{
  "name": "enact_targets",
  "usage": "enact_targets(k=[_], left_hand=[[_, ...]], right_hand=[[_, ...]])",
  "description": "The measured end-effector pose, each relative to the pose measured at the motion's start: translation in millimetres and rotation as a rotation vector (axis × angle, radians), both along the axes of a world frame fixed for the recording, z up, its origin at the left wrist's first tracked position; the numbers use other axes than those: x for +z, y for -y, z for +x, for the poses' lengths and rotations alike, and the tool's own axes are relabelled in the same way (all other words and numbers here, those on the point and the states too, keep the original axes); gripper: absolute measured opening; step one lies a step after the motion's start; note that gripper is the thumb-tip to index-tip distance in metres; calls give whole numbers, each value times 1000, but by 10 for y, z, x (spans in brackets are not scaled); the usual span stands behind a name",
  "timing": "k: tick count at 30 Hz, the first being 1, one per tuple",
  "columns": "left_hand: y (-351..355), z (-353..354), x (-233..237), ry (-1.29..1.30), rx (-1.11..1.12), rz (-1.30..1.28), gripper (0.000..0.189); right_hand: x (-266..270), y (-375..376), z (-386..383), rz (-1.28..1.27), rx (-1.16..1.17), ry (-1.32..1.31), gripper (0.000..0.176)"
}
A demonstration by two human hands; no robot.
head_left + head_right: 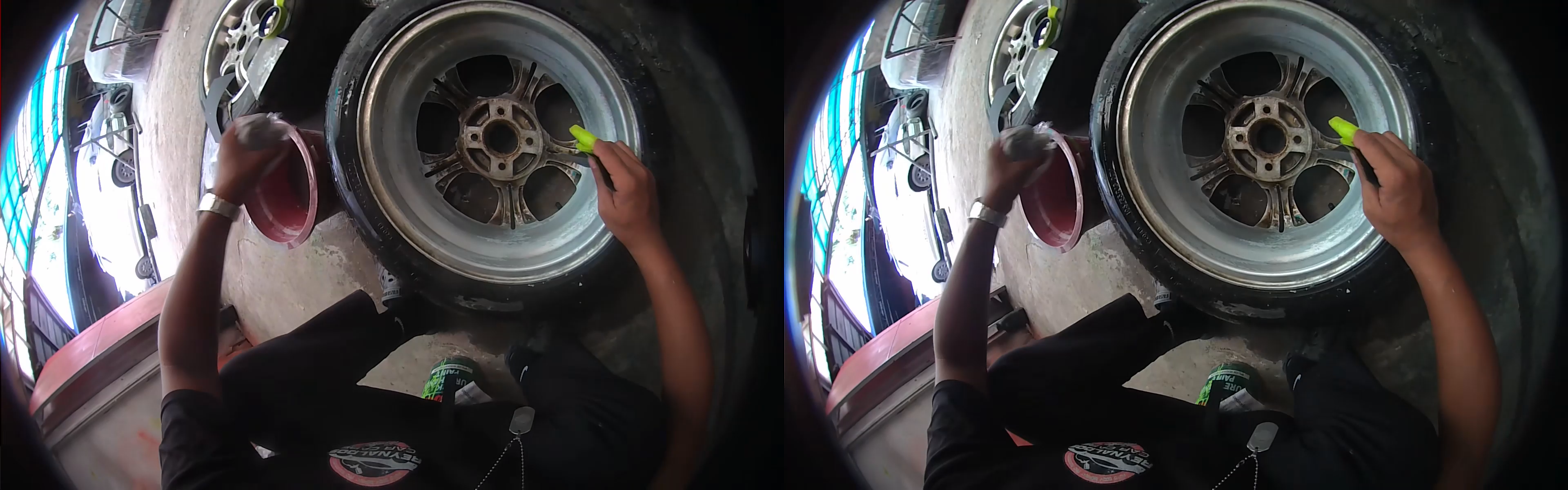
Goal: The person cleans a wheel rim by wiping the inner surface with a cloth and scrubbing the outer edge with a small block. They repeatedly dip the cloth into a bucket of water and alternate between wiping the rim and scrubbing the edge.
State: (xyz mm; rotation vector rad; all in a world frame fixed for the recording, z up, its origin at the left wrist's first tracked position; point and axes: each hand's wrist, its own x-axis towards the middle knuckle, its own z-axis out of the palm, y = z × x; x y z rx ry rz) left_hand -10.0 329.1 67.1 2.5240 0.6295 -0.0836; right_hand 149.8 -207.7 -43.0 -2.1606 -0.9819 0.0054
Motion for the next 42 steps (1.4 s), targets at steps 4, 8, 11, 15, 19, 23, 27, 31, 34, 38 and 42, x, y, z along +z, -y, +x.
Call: enact_targets(k=[4,8,11,15,19,23,27,31,34,38,42], left_hand=[[1838,342,-143,-434,-177,-58,37],[3202,104,-1099,-215,-427,-288,49],[3537,37,-1134,-215,-558,-316,53],[2854,-48,-809,-568,-822,-10,48],[1708,-37,-517,-258,-956,389,33],[1362,-44,-683,-21,-909,308,40],[1308,-56,-912,200,-908,207,40],[1253,-54,-969,198,-904,133,40],[1225,-63,-976,211,-886,118,39],[1174,-43,-973,252,-860,87,37],[1147,-67,-1009,255,-850,56,36]], right_hand=[[-18,14,-10,19,-43,32,21],[-55,39,-3,56,-42,30,23],[-9,60,-7,-7,-22,50,22],[-61,52,-19,17,-41,50,24],[-24,44,-59,-133,-56,21,35],[77,-3,-135,-289,119,54,37],[139,89,-474,-424,317,29,33],[261,-268,-639,-636,507,-463,28],[-227,-852,-1074,-336,552,-671,16],[-390,-1111,-868,-310,668,-876,24],[103,-464,134,-735,1025,-712,18]])
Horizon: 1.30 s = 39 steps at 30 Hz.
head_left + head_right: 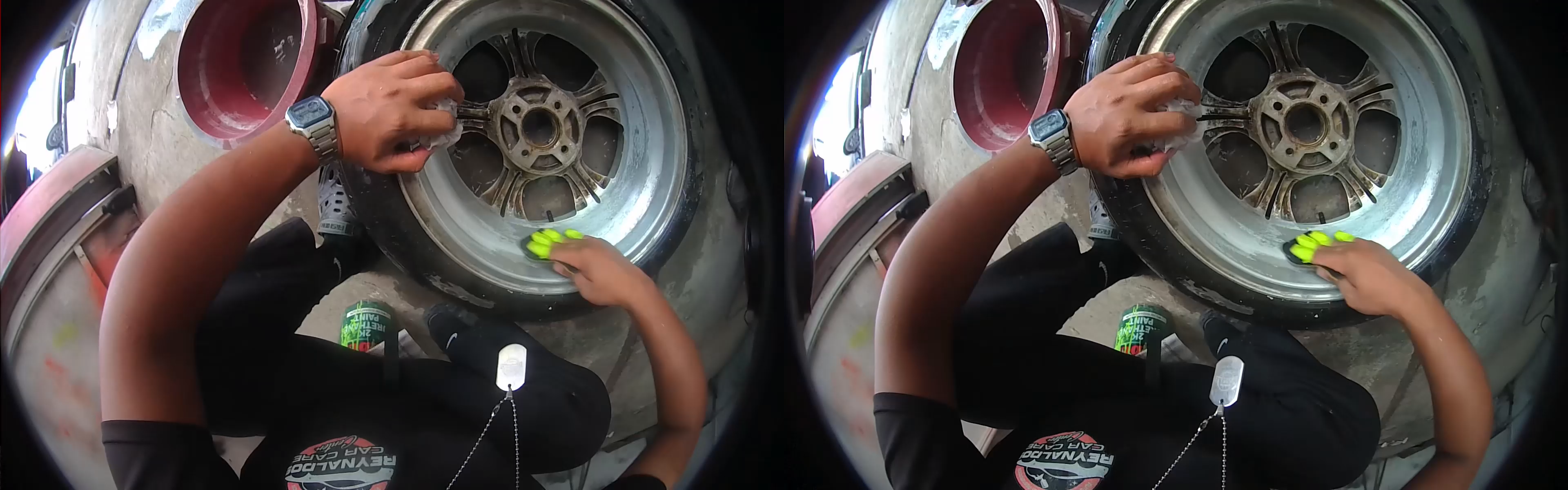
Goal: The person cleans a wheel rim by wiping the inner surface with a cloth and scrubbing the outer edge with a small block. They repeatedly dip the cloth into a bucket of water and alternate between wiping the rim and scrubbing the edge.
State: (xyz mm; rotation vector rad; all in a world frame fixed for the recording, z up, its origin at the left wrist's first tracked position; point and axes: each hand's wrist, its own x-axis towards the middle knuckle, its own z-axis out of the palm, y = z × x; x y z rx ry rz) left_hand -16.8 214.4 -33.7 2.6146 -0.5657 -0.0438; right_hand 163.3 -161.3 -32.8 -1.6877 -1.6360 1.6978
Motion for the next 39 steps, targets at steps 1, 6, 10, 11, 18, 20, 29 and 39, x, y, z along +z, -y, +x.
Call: enact_targets(k=[1,6,10,11,18,20,29,39], left_hand=[[21,-15,5,-7,-7,-9,36],[54,-36,43,-13,28,-4,38],[48,-53,36,-3,32,25,38],[56,-38,20,10,24,31,38],[113,-61,72,-1,55,86,39],[98,-61,38,-1,57,103,37],[97,-67,22,15,74,122,34],[105,-86,-19,73,72,88,36]], right_hand=[[-8,0,-47,-43,-26,-56,18],[-304,-576,-947,151,-407,-171,21],[18,-452,-353,-346,62,70,30],[-134,7,-100,-71,2,107,29],[-315,-640,-1202,128,-476,115,30],[-246,-545,-943,62,-370,85,30],[-212,-711,-1524,296,-689,194,28],[-268,-648,-1266,41,-504,110,32]])
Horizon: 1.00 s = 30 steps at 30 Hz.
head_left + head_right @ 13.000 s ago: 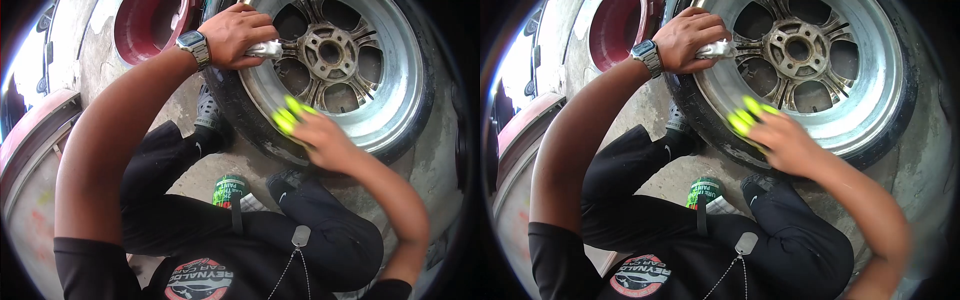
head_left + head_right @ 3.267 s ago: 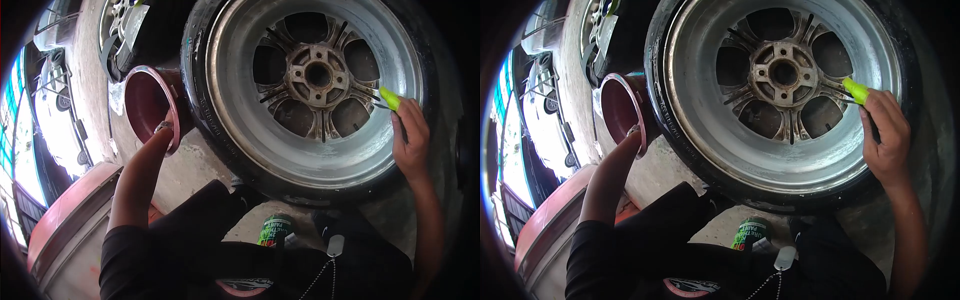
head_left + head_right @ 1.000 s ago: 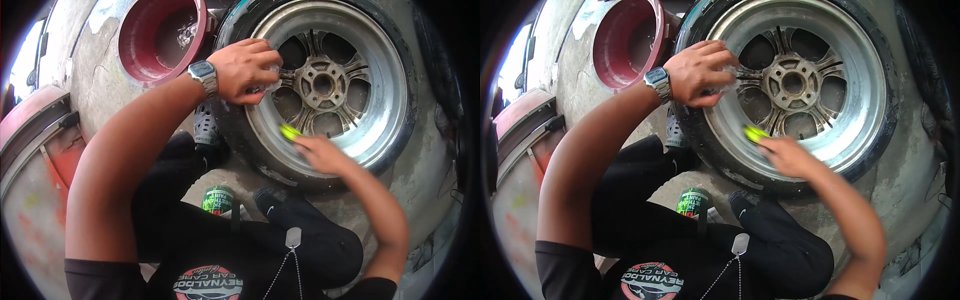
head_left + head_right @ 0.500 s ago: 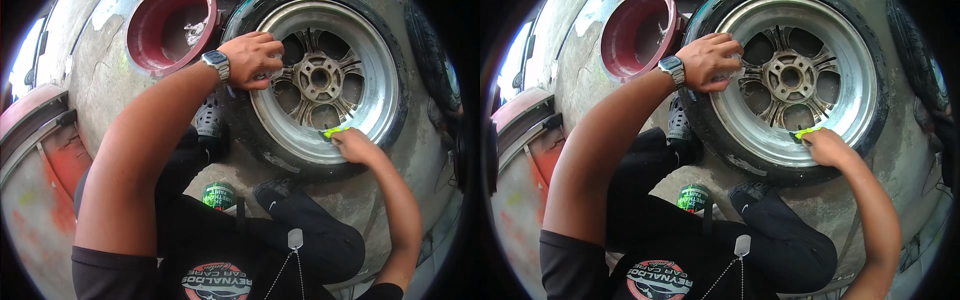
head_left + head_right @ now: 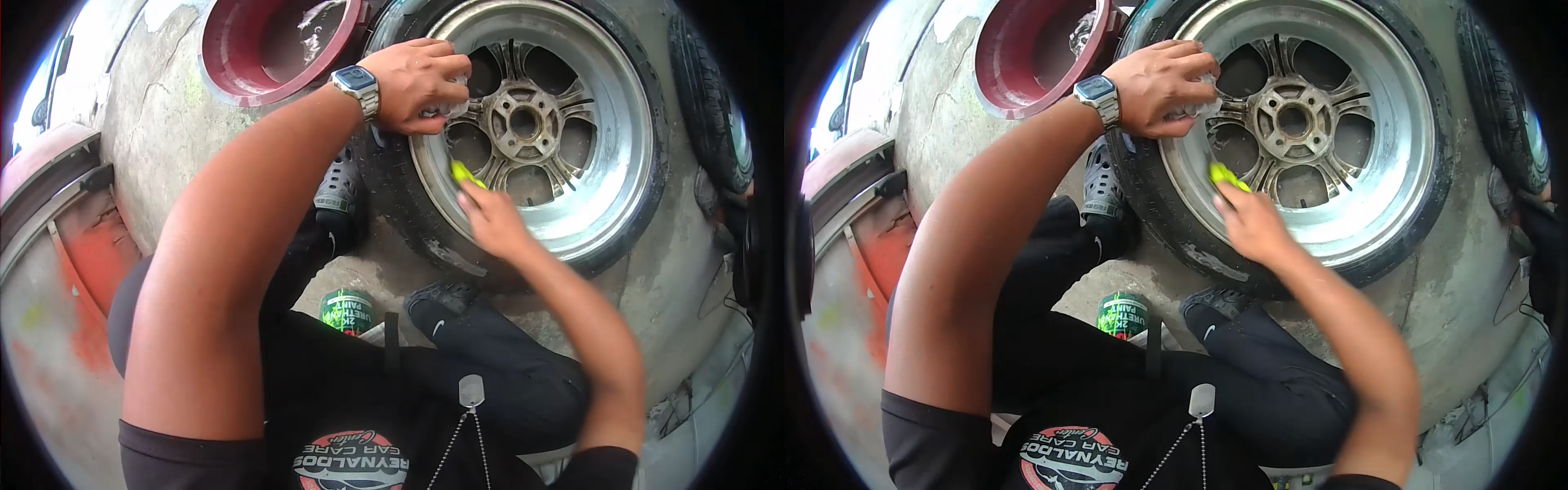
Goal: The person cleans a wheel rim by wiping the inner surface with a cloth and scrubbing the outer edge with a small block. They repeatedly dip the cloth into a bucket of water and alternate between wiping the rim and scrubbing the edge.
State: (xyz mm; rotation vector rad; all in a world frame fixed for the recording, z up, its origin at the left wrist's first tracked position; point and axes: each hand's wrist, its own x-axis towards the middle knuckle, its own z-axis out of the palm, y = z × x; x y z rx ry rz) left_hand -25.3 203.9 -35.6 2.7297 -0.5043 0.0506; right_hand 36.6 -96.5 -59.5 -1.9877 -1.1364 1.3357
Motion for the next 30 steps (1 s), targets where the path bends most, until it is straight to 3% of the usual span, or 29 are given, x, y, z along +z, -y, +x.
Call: enact_targets(k=[3,4,5,6,8,10,13,16,17,18,21,22,23,26,28,30], left_hand=[[10,-11,-11,-22,15,-4,36],[0,-4,-26,-22,11,5,36],[-18,15,-27,-16,2,14,36],[-38,31,-15,-10,-4,19,37],[-8,-5,-6,-9,-10,16,37],[-13,27,-25,5,-10,35,37],[-25,-3,-25,-12,-2,45,38],[2,-1,-50,-17,-13,49,39],[10,-3,-61,2,-13,50,39],[0,3,-67,24,-11,52,39],[5,0,-39,-5,-25,40,39],[-5,7,-28,-9,-19,41,40],[-8,5,-41,-15,-20,42,39],[-8,-5,-33,-14,-15,39,37],[-2,2,-71,10,-10,24,35],[3,-9,-38,-15,-1,21,35]], right_hand=[[71,181,355,-37,159,-12,29],[113,373,732,-239,455,30,25],[217,572,1057,-333,470,-49,22],[236,821,1317,-154,496,36,20],[363,632,1253,-209,577,71,21],[157,291,590,-153,355,-96,26],[-221,-28,148,120,-37,-90,27],[151,364,926,-259,549,61,25],[221,469,1221,-410,590,3,25],[299,543,1309,-257,495,7,25],[202,227,680,-297,373,-92,26],[-94,151,296,91,183,18,27],[-107,-106,39,140,-69,2,27],[16,86,361,-10,146,29,27],[118,403,912,-399,508,219,26],[138,519,1077,-293,478,224,25]])
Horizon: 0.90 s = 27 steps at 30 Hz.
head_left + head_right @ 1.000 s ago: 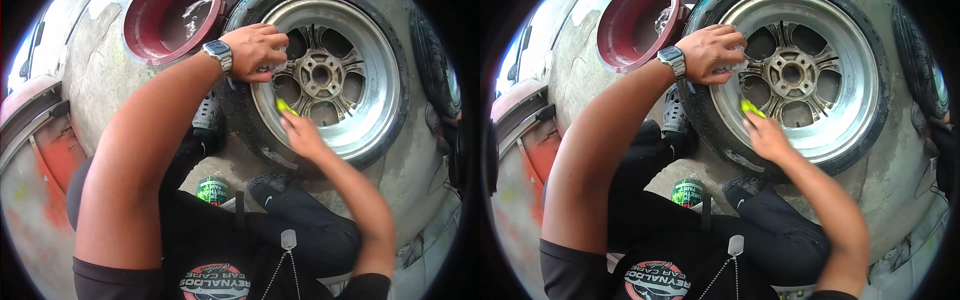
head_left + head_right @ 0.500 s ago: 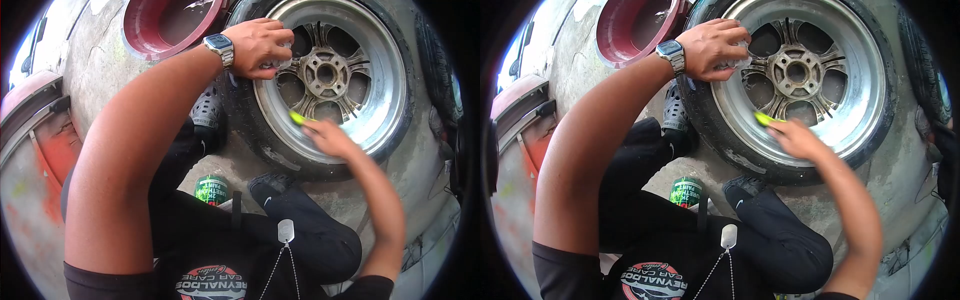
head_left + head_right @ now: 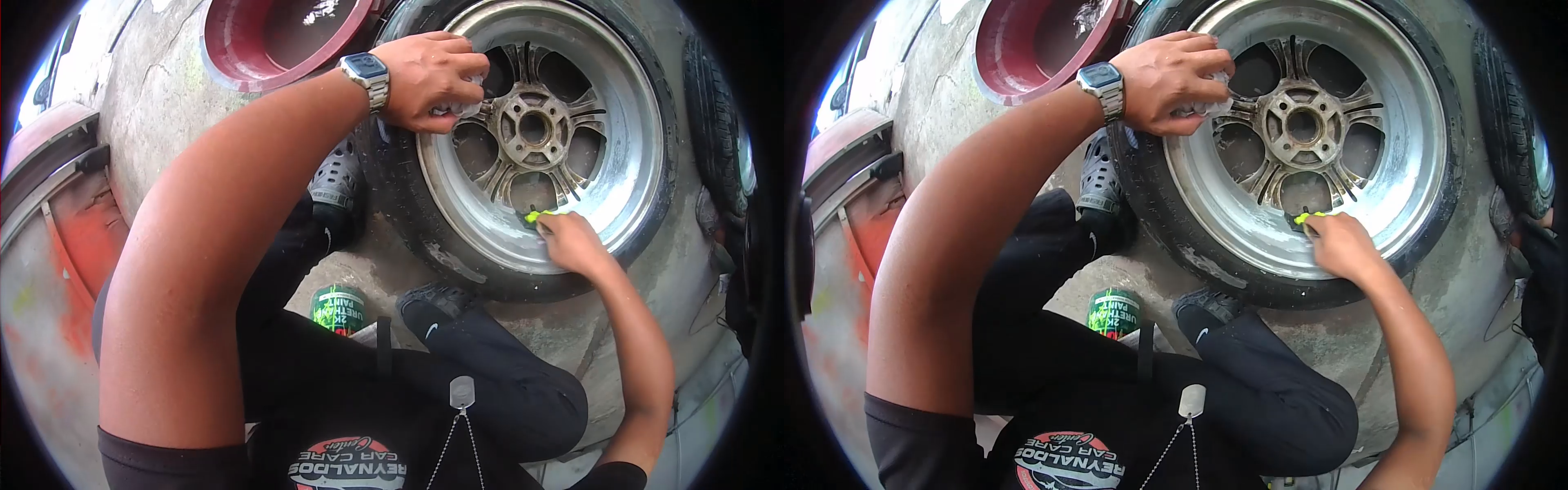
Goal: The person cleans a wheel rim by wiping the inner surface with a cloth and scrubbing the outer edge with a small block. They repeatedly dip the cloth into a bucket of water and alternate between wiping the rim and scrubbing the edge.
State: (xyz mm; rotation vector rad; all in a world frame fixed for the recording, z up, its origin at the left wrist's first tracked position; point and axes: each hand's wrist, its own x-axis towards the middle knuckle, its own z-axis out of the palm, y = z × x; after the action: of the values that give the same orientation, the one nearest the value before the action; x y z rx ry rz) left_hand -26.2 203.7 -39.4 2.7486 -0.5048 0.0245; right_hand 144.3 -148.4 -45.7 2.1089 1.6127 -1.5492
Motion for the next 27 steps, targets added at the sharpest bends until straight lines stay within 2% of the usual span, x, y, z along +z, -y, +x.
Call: enact_targets(k=[4,7,10,11,14,15,18,19,20,22,23,24,27], left_hand=[[20,-12,23,-16,10,-34,35],[-12,-7,15,14,9,-55,36],[-13,-9,9,-13,2,-45,37],[-2,-10,20,-7,-3,-57,37],[-1,-9,34,0,-1,-43,37],[3,-2,44,-4,0,-50,38],[10,27,101,-8,-10,-64,43],[15,37,129,-22,-7,-47,43],[13,44,163,-69,4,-57,43],[14,62,191,-138,8,-48,41],[20,66,180,34,-20,-37,36],[16,68,198,-42,-10,-36,36],[51,43,229,-43,11,0,37]], right_hand=[[-59,-824,-1236,263,-586,-89,34],[-178,-898,-1276,355,-737,-177,42],[-129,-594,-979,99,-654,-231,49],[-169,-523,-936,107,-592,-261,57],[-169,-691,-1016,80,-512,-54,62],[-350,-671,-1037,110,-518,-39,63],[-380,-647,-1010,198,-572,-146,44],[-594,-541,-1038,370,-504,-106,37],[-464,-492,-1024,549,-430,-28,30],[-411,-372,-786,443,-308,-152,22],[-217,-328,-625,192,-148,7,22],[-29,-301,-493,-62,7,154,23],[-85,-116,-488,-58,-21,351,24]])
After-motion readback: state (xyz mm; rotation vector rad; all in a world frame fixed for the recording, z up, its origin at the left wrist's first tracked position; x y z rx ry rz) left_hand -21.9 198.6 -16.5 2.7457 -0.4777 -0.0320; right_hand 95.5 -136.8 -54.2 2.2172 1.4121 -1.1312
